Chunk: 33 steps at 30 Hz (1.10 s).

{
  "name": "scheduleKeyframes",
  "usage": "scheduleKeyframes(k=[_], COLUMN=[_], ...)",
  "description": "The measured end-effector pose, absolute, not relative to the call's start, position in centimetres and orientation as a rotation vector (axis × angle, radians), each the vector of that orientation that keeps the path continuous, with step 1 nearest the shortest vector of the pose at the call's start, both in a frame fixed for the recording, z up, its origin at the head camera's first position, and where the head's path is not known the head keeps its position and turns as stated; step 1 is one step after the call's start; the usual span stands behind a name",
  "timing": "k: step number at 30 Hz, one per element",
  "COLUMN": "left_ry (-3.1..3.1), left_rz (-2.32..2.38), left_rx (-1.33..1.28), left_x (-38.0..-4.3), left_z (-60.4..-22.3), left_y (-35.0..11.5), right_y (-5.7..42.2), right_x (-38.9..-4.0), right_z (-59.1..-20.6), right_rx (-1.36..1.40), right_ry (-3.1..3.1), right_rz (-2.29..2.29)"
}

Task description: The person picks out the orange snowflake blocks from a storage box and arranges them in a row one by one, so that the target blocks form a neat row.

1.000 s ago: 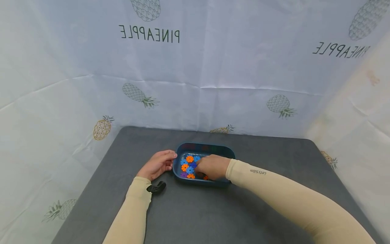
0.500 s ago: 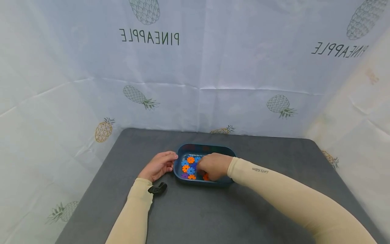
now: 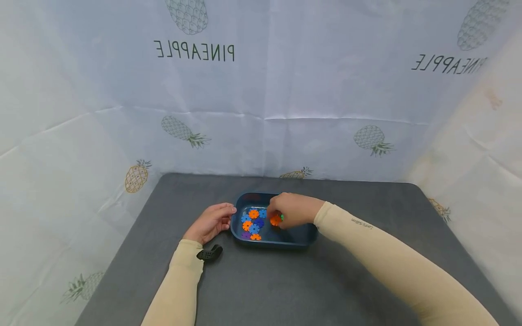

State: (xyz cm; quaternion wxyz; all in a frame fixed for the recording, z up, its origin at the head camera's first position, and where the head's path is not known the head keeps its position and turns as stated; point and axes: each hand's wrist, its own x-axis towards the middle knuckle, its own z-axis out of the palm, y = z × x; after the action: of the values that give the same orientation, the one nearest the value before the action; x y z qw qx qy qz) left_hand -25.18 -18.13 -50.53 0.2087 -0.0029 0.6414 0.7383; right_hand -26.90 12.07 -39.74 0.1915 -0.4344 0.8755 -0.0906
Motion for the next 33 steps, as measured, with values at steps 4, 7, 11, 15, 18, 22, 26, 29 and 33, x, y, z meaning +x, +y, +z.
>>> scheduleKeyframes(k=[4,7,11,15,18,22,26,29,33], left_ry=[1.784,1.782,1.772,1.766,1.778,1.774,1.757,1.763,1.783], left_rz=[2.059,2.060,2.055,2.057,2.049,2.053,2.059,2.052,2.044], left_rx=[0.000,-0.010,-0.019,-0.003,0.004,-0.013,-0.016,-0.015,-0.001], left_x=[-25.2,-25.1,-24.9,-25.0,-25.1,-25.1,-25.1,-25.1,-25.0], left_z=[-50.8,-50.9,-51.0,-51.0,-50.8,-50.7,-50.7,-50.7,-50.7], left_y=[-18.1,-18.1,-17.9,-17.9,-18.0,-17.9,-17.7,-17.7,-17.8], right_y=[13.1,14.0,15.4,16.9,18.2,20.4,22.9,24.9,27.1], right_x=[-27.1,-27.0,-26.7,-26.6,-26.6,-26.2,-25.1,-24.4,-23.9], right_z=[-39.6,-39.5,-39.4,-39.5,-40.1,-41.1,-42.1,-43.1,-44.3], right_rx=[-1.191,-1.140,-1.057,-0.967,-0.895,-0.786,-0.671,-0.590,-0.491], right_ry=[2.463,2.482,2.500,2.513,2.528,2.563,2.608,2.655,2.722], right_rz=[-0.401,-0.474,-0.605,-0.783,-0.911,-1.075,-1.218,-1.284,-1.304])
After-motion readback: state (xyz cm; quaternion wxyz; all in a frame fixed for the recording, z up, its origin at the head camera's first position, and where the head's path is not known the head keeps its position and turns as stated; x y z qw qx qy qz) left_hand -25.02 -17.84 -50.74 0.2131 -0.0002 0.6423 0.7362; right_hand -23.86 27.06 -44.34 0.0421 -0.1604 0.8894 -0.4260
